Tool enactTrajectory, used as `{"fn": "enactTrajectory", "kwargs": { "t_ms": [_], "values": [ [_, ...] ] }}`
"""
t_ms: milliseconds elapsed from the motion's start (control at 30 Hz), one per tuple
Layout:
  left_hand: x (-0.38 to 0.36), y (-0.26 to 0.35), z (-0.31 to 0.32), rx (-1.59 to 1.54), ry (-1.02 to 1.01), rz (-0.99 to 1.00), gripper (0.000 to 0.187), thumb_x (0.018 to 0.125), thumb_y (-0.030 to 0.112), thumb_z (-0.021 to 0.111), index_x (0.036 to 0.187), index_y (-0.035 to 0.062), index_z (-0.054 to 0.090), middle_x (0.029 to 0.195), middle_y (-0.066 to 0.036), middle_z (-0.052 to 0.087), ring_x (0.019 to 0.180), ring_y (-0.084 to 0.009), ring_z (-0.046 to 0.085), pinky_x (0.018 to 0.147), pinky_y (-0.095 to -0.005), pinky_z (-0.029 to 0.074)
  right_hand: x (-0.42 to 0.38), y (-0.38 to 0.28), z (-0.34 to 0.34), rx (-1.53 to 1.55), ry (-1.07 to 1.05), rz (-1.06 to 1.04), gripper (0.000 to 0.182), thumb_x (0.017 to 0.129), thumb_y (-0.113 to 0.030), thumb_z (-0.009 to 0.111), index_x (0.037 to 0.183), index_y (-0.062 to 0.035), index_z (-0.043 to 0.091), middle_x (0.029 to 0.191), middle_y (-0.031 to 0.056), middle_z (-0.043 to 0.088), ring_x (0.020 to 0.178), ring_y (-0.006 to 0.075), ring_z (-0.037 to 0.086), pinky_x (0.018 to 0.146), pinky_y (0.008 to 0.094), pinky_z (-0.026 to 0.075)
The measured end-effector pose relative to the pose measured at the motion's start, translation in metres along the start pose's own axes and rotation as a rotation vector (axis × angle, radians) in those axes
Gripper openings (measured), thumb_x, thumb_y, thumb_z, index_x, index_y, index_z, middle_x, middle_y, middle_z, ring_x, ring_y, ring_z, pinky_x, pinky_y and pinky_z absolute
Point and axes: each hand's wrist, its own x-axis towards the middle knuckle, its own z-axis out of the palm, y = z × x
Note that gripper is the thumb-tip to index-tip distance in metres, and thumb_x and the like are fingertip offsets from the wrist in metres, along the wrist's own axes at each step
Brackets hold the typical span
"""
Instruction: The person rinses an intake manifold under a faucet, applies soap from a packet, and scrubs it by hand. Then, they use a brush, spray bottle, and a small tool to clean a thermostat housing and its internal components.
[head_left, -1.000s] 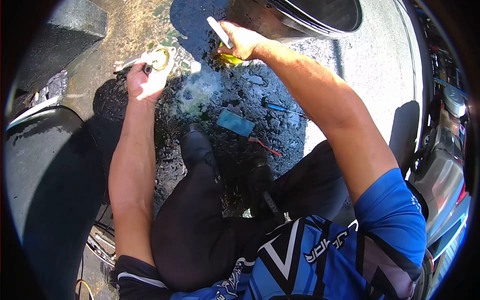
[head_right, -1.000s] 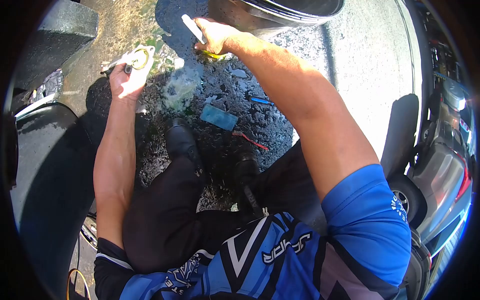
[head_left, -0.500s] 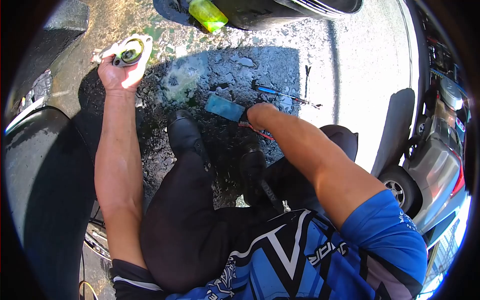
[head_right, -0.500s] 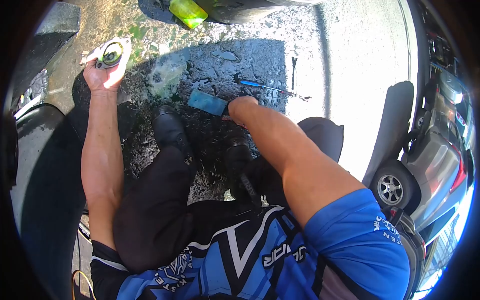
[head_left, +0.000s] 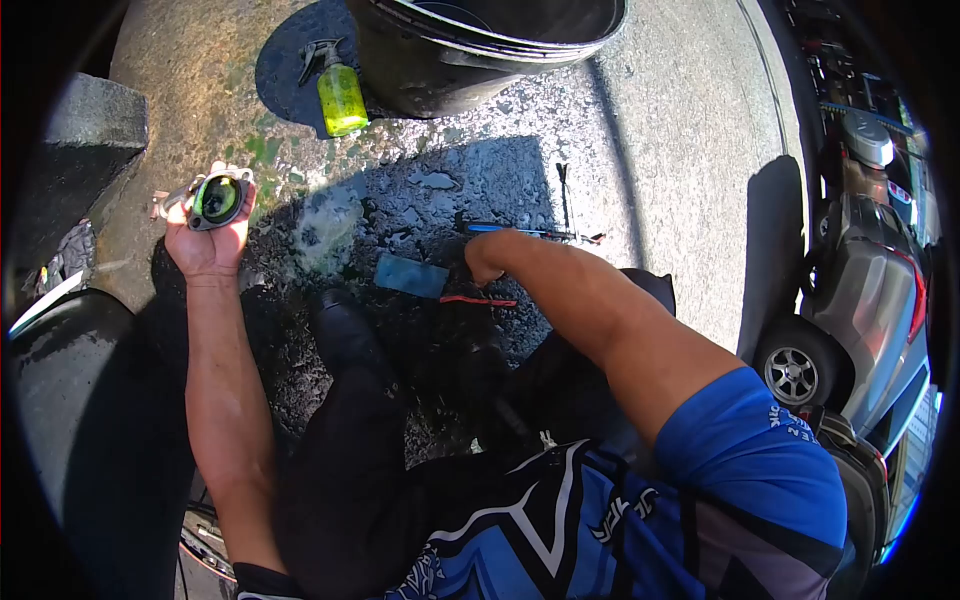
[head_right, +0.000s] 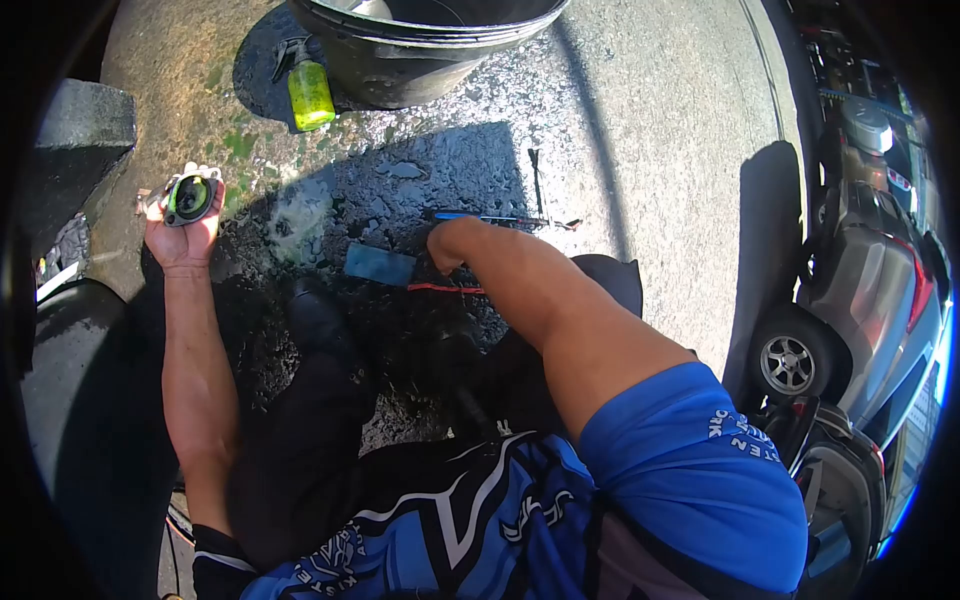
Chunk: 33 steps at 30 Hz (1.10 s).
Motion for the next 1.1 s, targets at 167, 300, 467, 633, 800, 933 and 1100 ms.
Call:
{"fn": "enactTrajectory", "kwargs": {
  "t_ms": [167, 300, 467, 633, 800, 933, 1100],
  "values": [
    [-0.012, -0.013, 0.046, 0.136, 0.342, 0.197, 0.04, 0.092, 0.025, 0.045, 0.122, 0.0007, 0.057, 0.14, -0.024, 0.052, 0.133, -0.042, 0.048, 0.112, -0.0687, 0.029, 0.024, 0.148, -0.024, -0.09, 0.039, 0.381, 0.024, 0.071, -0.007, 0.067, 0.092, -0.0006, 0.076, 0.102, 0.022, 0.072, 0.096, 0.0343, 0.071, 0.079, 0.0458, 0.056],
    [-0.015, -0.021, 0.055, 0.223, 0.349, 0.213, 0.055, 0.089, 0.028, 0.05, 0.135, -0.0015, 0.048, 0.143, -0.024, 0.05, 0.134, -0.0437, 0.045, 0.112, -0.0699, 0.029, 0.013, 0.112, 0.006, -0.303, -0.129, 0.162, 0.037, 0.084, -0.027, 0.075, 0.115, -0.0081, 0.073, 0.119, 0.0123, 0.07, 0.111, 0.0314, 0.066, 0.089, 0.0489, 0.055],
    [-0.003, -0.02, 0.03, 0.041, 0.014, 0.014, 0.053, 0.082, 0.034, 0.056, 0.126, 0.0036, 0.058, 0.131, -0.02, 0.059, 0.124, -0.0407, 0.053, 0.107, -0.0631, 0.037, -0.009, -0.029, 0.024, -0.114, 0.0, 0.023, 0.043, 0.084, -0.037, 0.077, 0.115, -0.0076, 0.073, 0.119, 0.0108, 0.071, 0.111, 0.031, 0.068, 0.09, 0.045, 0.056],
    [-0.006, -0.022, 0.052, 0.116, 0.258, 0.214, 0.04, 0.081, 0.028, 0.056, 0.11, 0.0012, 0.063, 0.116, -0.023, 0.065, 0.113, -0.0412, 0.06, 0.105, -0.0635, 0.041, 0.005, -0.057, 0.045, -0.044, 0.163, -0.117, 0.028, 0.093, -0.021, 0.059, 0.114, -0.0083, 0.072, 0.11, 0.015, 0.072, 0.109, 0.0332, 0.067, 0.089, 0.043, 0.055],
    [-0.009, -0.028, 0.048, 0.057, 0.209, 0.125, 0.039, 0.084, 0.025, 0.057, 0.112, -0.0005, 0.062, 0.114, -0.021, 0.066, 0.11, -0.0393, 0.062, 0.102, -0.061, 0.044, -0.022, -0.047, -0.03, 0.258, 0.447, -0.505, 0.027, 0.095, -0.026, 0.057, 0.108, -0.0063, 0.071, 0.102, 0.0207, 0.07, 0.1, 0.0394, 0.066, 0.085, 0.0472, 0.052],
    [-0.003, -0.041, 0.05, 0.1, 0.245, 0.123, 0.028, 0.088, 0.023, 0.053, 0.108, 0.0052, 0.063, 0.116, -0.018, 0.066, 0.112, -0.0361, 0.062, 0.101, -0.0573, 0.047, -0.085, -0.072, -0.12, 0.312, 0.688, -0.41, 0.032, 0.097, -0.031, 0.054, 0.103, -0.004, 0.07, 0.099, 0.021, 0.07, 0.097, 0.0401, 0.066, 0.087, 0.0483, 0.051],
    [-0.001, -0.051, 0.044, 0.061, 0.243, 0.086, 0.03, 0.092, 0.026, 0.054, 0.109, 0.0026, 0.063, 0.107, -0.014, 0.067, 0.102, -0.0328, 0.064, 0.095, -0.0589, 0.048, -0.082, -0.085, -0.142, -0.151, 0.376, -0.17, 0.03, 0.094, -0.024, 0.053, 0.1, -0.0018, 0.073, 0.102, 0.0184, 0.072, 0.103, 0.0354, 0.068, 0.091, 0.0449, 0.053]
  ]
}}
